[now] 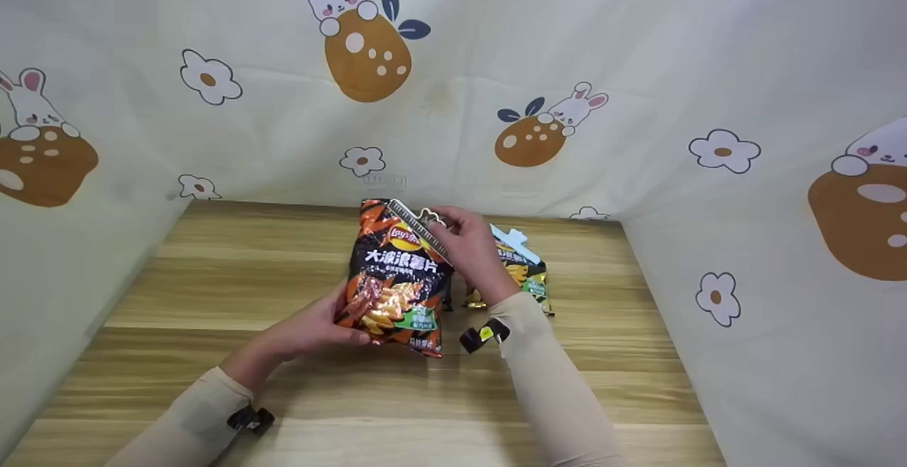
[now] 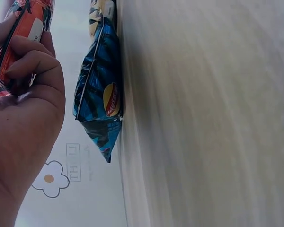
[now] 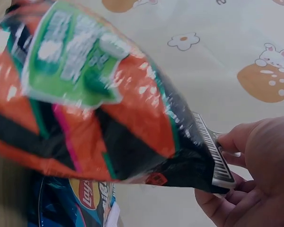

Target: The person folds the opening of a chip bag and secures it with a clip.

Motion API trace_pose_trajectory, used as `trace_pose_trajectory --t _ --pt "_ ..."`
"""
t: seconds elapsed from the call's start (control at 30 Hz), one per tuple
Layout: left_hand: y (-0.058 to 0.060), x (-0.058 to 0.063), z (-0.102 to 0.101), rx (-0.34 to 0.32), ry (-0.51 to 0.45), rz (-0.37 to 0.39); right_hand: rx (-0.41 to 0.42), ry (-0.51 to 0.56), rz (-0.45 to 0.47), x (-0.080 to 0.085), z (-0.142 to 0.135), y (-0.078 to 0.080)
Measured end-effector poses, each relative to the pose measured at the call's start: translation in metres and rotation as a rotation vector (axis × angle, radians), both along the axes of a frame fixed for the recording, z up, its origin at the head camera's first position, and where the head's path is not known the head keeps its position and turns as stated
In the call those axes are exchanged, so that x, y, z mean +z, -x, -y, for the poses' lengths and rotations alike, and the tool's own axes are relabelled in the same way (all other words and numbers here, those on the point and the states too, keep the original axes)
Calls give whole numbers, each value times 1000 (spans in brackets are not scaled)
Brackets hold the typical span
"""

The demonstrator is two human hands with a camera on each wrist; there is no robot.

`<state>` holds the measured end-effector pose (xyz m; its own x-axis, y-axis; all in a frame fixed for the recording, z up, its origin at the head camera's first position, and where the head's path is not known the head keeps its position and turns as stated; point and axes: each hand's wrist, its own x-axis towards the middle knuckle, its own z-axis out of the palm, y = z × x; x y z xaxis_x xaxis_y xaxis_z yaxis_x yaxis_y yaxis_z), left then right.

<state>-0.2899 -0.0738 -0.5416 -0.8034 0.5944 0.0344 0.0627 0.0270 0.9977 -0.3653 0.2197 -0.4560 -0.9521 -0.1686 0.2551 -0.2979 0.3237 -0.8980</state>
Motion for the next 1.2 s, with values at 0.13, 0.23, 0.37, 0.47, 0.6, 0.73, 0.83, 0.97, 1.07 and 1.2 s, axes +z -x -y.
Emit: trace_pose_trajectory --t 0.13,0.23,0.37,0.47,0.6,0.73,0.83,0.97,1.07,1.2 --pt "1 0 2 10 -23 27 8 2 17 -2 1 5" --pt "2 0 4 30 -11 32 11 -1 32 -4 1 8" --pt "4 0 5 77 36 34 13 6 64 -6 0 12" --pt "4 1 7 107 85 27 10 6 89 -7 0 15" --pt "4 4 9 120 122 3 -14 2 115 -9 1 20" --pt "4 6 13 131 143 -20 -25 11 143 -10 4 24" --pt "4 8 18 140 171 -21 -22 13 165 -8 9 27" --pt "3 12 25 134 203 0 -20 10 169 -7 16 31" --pt "3 16 31 122 219 8 -5 -6 148 -6 21 34" --pt "4 19 38 115 238 -25 22 -30 148 -5 27 38"
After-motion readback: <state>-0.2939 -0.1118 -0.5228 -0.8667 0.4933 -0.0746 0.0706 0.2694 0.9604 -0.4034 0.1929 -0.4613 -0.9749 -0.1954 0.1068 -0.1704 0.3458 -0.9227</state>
